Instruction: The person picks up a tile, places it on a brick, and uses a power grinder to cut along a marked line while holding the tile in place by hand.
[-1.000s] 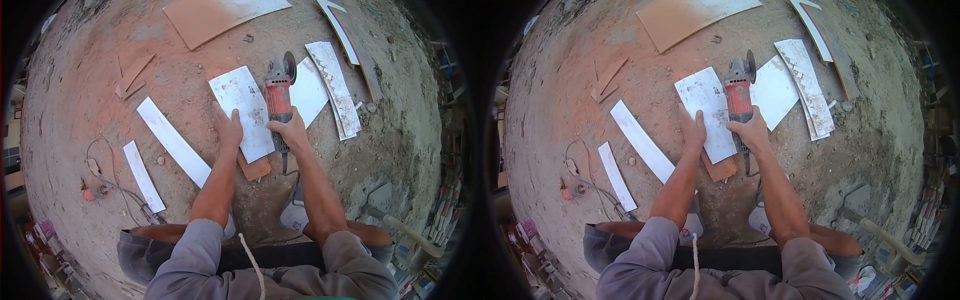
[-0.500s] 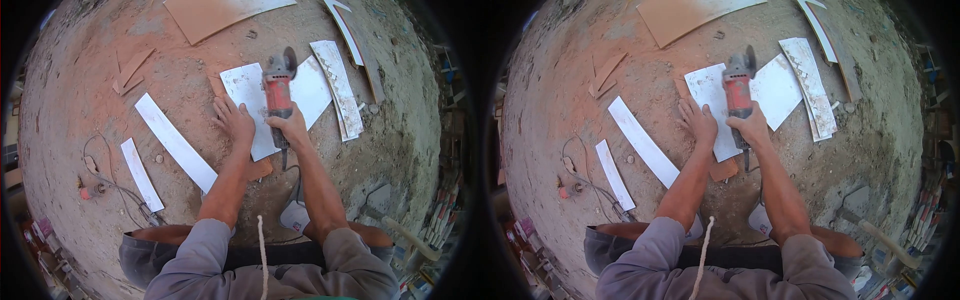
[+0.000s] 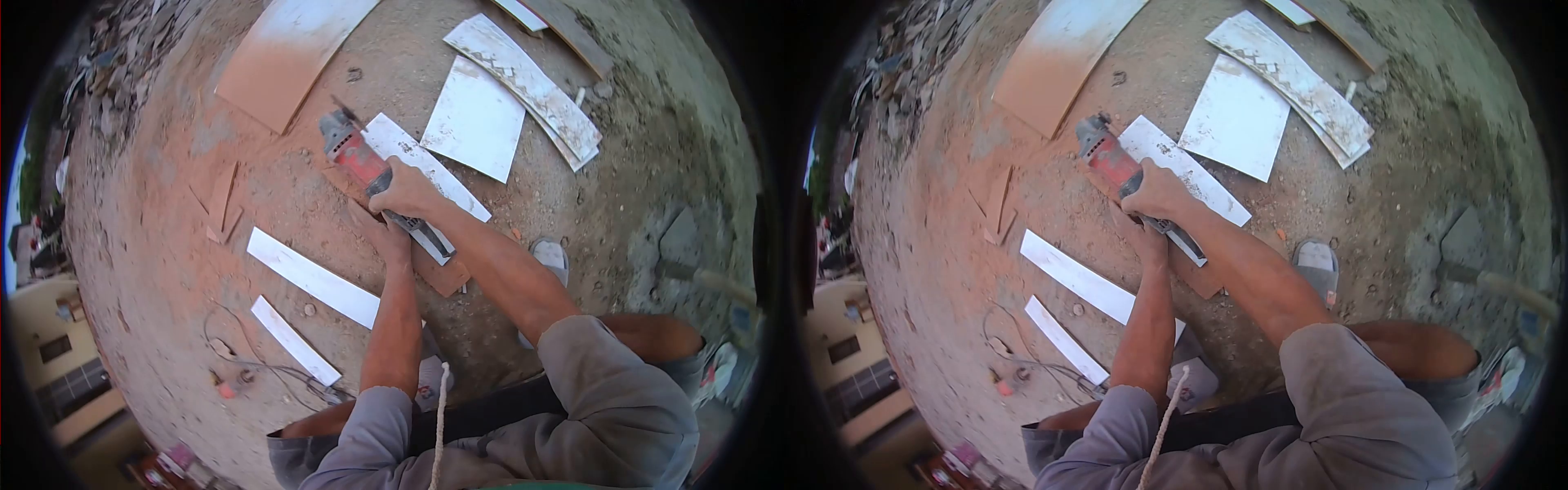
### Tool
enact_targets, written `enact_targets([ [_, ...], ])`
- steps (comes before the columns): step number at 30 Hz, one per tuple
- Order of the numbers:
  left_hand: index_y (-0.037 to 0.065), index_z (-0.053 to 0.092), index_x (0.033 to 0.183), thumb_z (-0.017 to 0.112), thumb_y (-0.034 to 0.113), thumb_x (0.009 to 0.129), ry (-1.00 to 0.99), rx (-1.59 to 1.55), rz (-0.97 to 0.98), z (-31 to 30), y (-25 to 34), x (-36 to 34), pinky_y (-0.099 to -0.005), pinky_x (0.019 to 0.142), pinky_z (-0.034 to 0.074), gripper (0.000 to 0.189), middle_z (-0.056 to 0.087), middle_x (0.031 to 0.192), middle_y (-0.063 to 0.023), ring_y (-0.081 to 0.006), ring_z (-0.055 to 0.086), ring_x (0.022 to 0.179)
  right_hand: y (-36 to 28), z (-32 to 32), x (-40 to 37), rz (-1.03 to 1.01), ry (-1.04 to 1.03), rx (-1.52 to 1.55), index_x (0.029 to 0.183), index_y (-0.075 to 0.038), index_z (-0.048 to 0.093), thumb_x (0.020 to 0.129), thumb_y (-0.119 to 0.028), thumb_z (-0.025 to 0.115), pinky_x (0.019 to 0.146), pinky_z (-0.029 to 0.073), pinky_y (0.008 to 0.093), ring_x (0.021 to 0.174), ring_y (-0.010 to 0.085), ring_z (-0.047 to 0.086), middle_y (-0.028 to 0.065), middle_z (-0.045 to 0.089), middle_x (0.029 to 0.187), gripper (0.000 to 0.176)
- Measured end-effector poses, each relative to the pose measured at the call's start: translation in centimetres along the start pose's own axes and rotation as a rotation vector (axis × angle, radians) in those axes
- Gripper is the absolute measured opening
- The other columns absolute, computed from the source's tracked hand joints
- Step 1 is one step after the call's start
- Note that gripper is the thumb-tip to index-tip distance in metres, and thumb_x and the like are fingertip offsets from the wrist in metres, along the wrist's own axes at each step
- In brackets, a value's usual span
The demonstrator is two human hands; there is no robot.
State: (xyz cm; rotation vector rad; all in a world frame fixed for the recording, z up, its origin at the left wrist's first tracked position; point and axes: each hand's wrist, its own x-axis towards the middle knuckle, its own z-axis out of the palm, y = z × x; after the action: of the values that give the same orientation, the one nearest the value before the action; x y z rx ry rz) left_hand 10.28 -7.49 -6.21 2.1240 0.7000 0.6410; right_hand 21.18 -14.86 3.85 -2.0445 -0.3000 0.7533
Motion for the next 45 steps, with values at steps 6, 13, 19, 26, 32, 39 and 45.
enact_targets([
  [6, -0.003, 0.044, 0.123, 0.06, 0.029, 0.092, 0.005, -0.25, 0.031, 1.2, -2.3, 0.4, -0.0381, 0.094, 0.04, 0.048, 0.053, 0.116, -0.0162, -0.0262, 0.052, 0.108, -0.5, 0.9, 1.6, 0.033, -0.015, -0.044, 0.115, 0.009, 0.05, 0.056, -0.036, 0.074, 0.086, 0.054, 0.0413, 0.098, 0.0422, 0.066, 0.0316, 0.065, 0.102, 0.078],
  [13, -0.017, 0.029, 0.139, 0.05, 0.034, 0.099, -0.104, -0.142, -0.022, 0.6, -1.4, 0.7, -0.0447, 0.112, 0.026, 0.068, 0.041, 0.139, -0.0361, -0.0449, 0.039, 0.132, -0.3, 1.1, 2.3, 0.029, -0.029, -0.057, 0.116, 0.01, 0.049, 0.056, -0.036, 0.074, 0.087, 0.054, 0.0402, 0.099, 0.0408, 0.066, 0.031, 0.065, 0.104, 0.08],
  [19, -0.004, 0.046, 0.125, 0.057, 0.027, 0.094, -0.03, -0.215, 0.022, 0.9, -1.8, 0.9, -0.0392, 0.093, 0.042, 0.046, 0.057, 0.118, -0.0199, -0.0308, 0.056, 0.108, -0.2, 1.2, 2.4, 0.033, -0.031, -0.048, 0.116, 0.009, 0.05, 0.056, -0.035, 0.075, 0.087, 0.054, 0.0401, 0.099, 0.0404, 0.066, 0.0307, 0.065, 0.105, 0.079],
  [26, -0.003, 0.05, 0.123, 0.062, 0.023, 0.089, -0.064, -0.07, 0.187, 0.2, 0.1, 1.1, -0.0464, 0.096, 0.039, 0.045, 0.055, 0.118, -0.0217, -0.0389, 0.052, 0.112, 0.1, 1.6, 2.3, 0.018, -0.016, -0.054, 0.112, 0.012, 0.05, 0.058, -0.037, 0.073, 0.084, 0.053, 0.0409, 0.096, 0.0426, 0.066, 0.0338, 0.064, 0.099, 0.076],
  [32, -0.002, 0.05, 0.122, 0.057, 0.023, 0.091, -0.033, -0.078, 0.174, 0.1, 0.9, 1.2, -0.0494, 0.093, 0.038, 0.041, 0.051, 0.122, -0.0234, -0.0434, 0.049, 0.113, -0.2, 1.5, 2.6, 0.039, -0.024, -0.07, 0.113, 0.012, 0.051, 0.058, -0.037, 0.073, 0.086, 0.053, 0.0402, 0.098, 0.0411, 0.066, 0.0321, 0.065, 0.103, 0.077],
  [39, 0.0, 0.048, 0.123, 0.051, 0.023, 0.093, 0.003, 0.001, 0.188, 0.3, 0.8, 1.2, -0.0515, 0.087, 0.039, 0.038, 0.051, 0.117, -0.0234, -0.0462, 0.05, 0.106, -0.3, 1.7, 2.7, 0.028, -0.003, -0.077, 0.111, 0.013, 0.053, 0.056, -0.037, 0.073, 0.084, 0.053, 0.0389, 0.097, 0.0411, 0.066, 0.0334, 0.064, 0.101, 0.077],
  [45, 0.001, 0.046, 0.123, 0.052, 0.023, 0.092, 0.004, 0.046, 0.149, 0.1, 1.7, 1.0, -0.0521, 0.088, 0.038, 0.039, 0.051, 0.118, -0.0232, -0.0461, 0.049, 0.108, -0.7, 1.4, 2.7, 0.071, -0.047, -0.1, 0.116, 0.011, 0.052, 0.058, -0.038, 0.074, 0.089, 0.053, 0.039, 0.102, 0.0392, 0.066, 0.0301, 0.065, 0.108, 0.08],
])
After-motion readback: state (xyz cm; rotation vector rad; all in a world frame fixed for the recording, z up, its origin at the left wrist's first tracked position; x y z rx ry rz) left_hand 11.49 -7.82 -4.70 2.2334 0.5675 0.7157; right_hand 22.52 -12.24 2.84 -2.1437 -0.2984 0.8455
